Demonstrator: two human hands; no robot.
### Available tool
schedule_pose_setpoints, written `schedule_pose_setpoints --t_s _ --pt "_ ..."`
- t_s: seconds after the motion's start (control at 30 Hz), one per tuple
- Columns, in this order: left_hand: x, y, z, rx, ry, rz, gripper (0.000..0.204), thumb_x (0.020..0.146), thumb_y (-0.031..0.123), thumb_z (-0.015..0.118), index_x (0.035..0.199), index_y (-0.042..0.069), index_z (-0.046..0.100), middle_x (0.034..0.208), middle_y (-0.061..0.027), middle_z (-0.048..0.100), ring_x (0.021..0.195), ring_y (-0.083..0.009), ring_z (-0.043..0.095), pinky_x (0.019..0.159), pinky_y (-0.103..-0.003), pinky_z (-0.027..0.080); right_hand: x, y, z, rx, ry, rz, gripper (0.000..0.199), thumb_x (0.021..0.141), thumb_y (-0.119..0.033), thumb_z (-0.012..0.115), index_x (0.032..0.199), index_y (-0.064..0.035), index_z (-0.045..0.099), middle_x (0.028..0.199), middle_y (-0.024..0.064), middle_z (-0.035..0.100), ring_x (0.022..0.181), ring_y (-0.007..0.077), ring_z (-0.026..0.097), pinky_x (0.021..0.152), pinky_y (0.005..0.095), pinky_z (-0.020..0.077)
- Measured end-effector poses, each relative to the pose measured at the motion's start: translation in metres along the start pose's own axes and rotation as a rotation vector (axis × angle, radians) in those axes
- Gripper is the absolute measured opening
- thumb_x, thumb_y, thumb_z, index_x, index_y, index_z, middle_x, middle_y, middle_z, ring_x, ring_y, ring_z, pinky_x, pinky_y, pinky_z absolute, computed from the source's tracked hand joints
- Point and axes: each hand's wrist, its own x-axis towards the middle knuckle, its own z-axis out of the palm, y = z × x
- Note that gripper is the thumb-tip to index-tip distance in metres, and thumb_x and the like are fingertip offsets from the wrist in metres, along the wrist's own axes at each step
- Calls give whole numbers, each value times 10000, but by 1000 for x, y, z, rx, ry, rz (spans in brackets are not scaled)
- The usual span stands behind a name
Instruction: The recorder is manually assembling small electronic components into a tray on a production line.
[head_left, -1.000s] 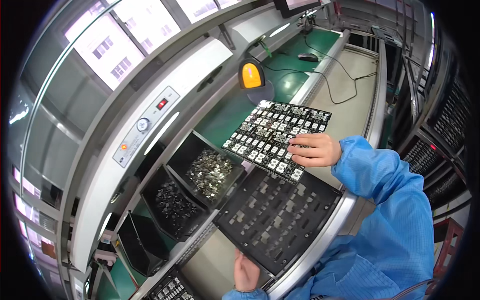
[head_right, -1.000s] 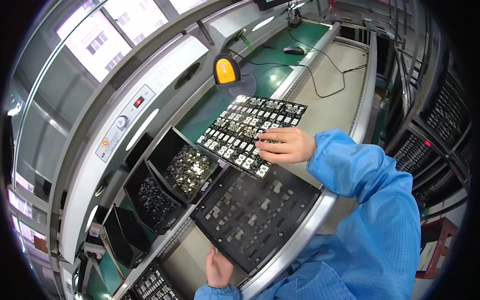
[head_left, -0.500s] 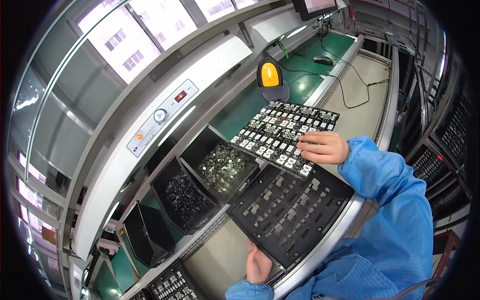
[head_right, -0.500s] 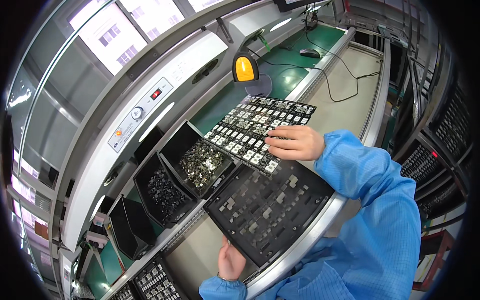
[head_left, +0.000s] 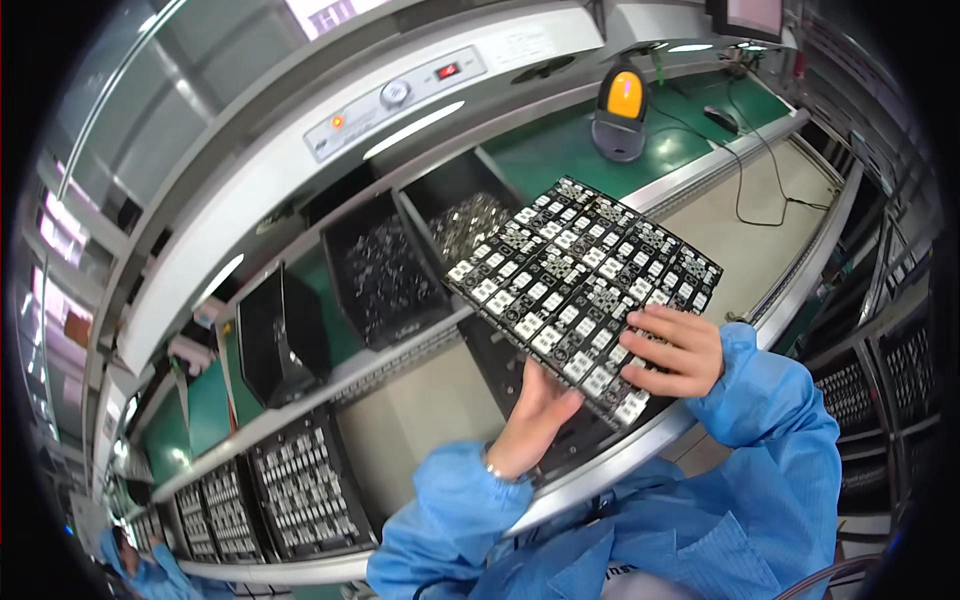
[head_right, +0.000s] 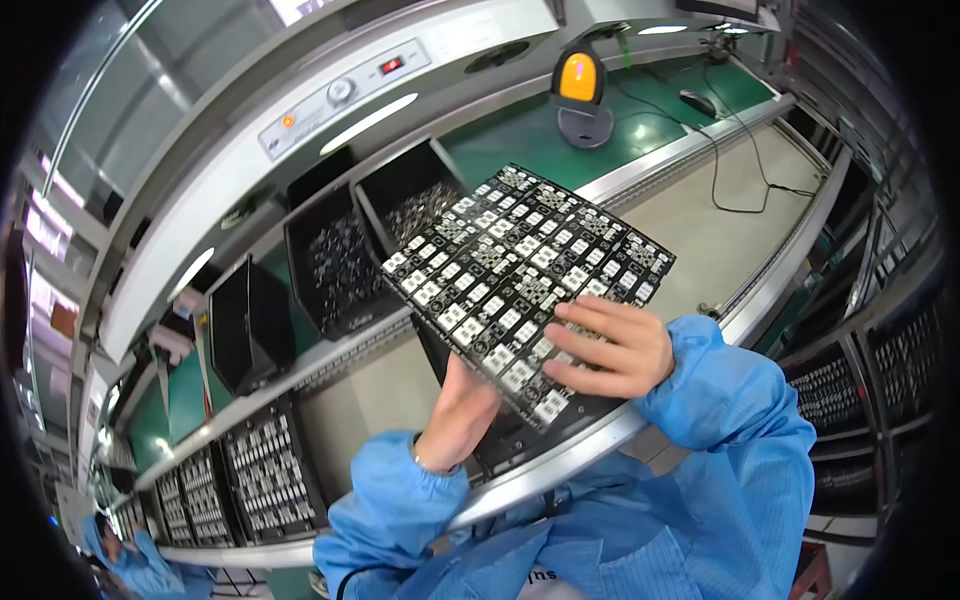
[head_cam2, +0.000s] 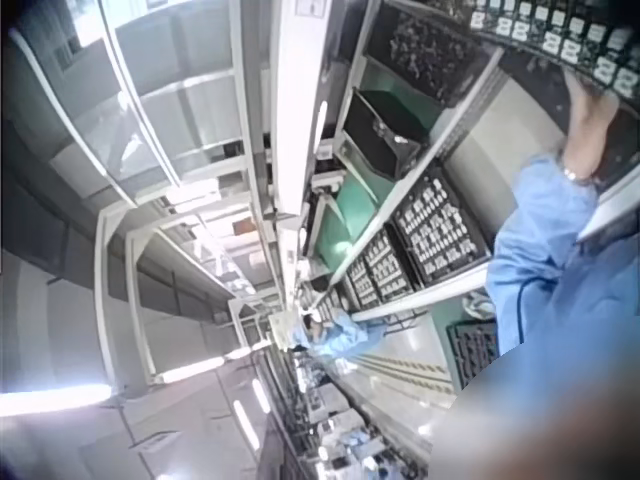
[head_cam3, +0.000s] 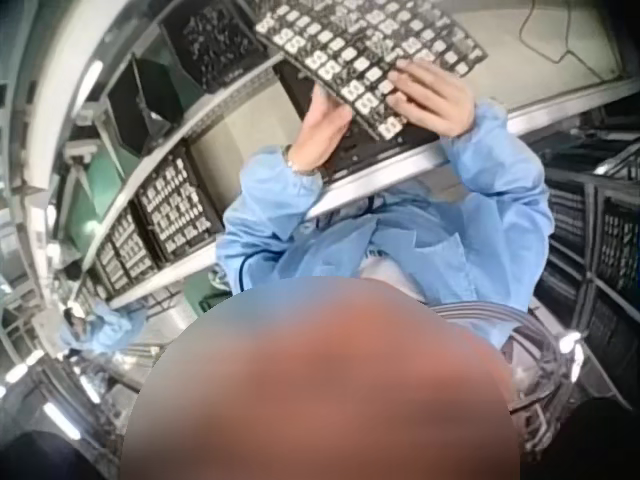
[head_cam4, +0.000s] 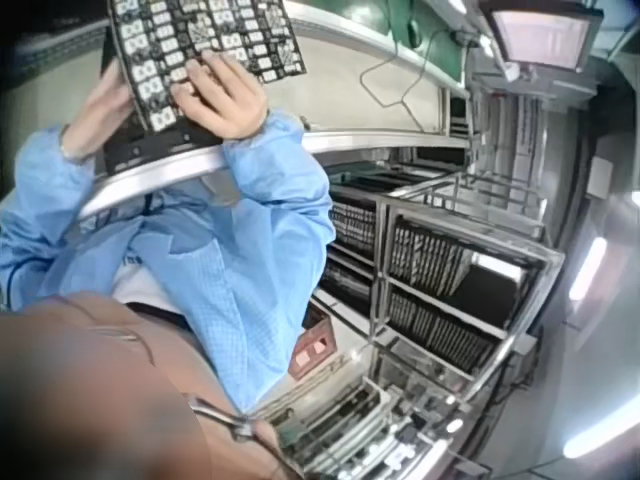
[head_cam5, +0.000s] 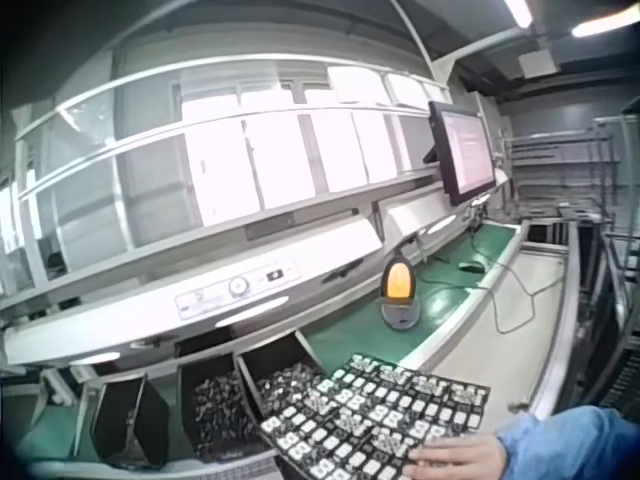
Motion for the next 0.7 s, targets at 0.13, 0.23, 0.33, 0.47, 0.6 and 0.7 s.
schedule_pose_setpoints --t_s 0.13,0.23,0.33,0.47,0.6,0.7 --pt "32 6 17 -177 217 -24 615 805 -64 495 1378 56 304 1255 -89 522 1129 -213 531 980 -356 415 -8 -1 5 139 -217 159 265 876 -206 570 1100 -77 632 1200 169 573 1079 368 574 857 446 512" --pt "19 10 -8 -93 281 -99 595 783 -18 506 1354 40 349 1230 -93 545 1121 -213 540 962 -363 429 -13 10 -11 342 -375 274 545 833 -423 584 1228 -49 547 1311 153 495 1240 397 423 1004 482 373" --pt "2 23 -16 12 339 -168 474 798 73 483 1261 -19 444 1127 -155 607 987 -244 618 872 -353 498 -16 30 -15 92 -250 605 647 809 -354 647 1322 -17 442 1374 168 432 1289 432 343 1056 492 291" --pt "-5 22 -44 -151 166 -497 457 867 186 523 1268 -23 458 1149 -127 607 1004 -204 615 886 -324 488 -42 42 5 554 -244 1011 581 839 -180 638 1345 -16 404 1276 164 532 1195 265 500 1002 347 372" --pt "-11 -8 -74 -439 93 -506 549 932 407 465 1317 17 443 1250 -126 565 1114 -207 566 962 -353 435 -85 42 38 1315 -287 1404 324 894 -83 581 1189 39 530 989 68 660 854 92 611 767 236 485" --pt "-14 -6 -68 -595 165 -261 654 959 513 325 1441 78 247 1437 -128 361 1281 -274 407 1068 -435 306 -100 36 42 1365 -105 1581 267 916 -78 536 1142 65 540 985 96 666 844 115 631 760 234 494"
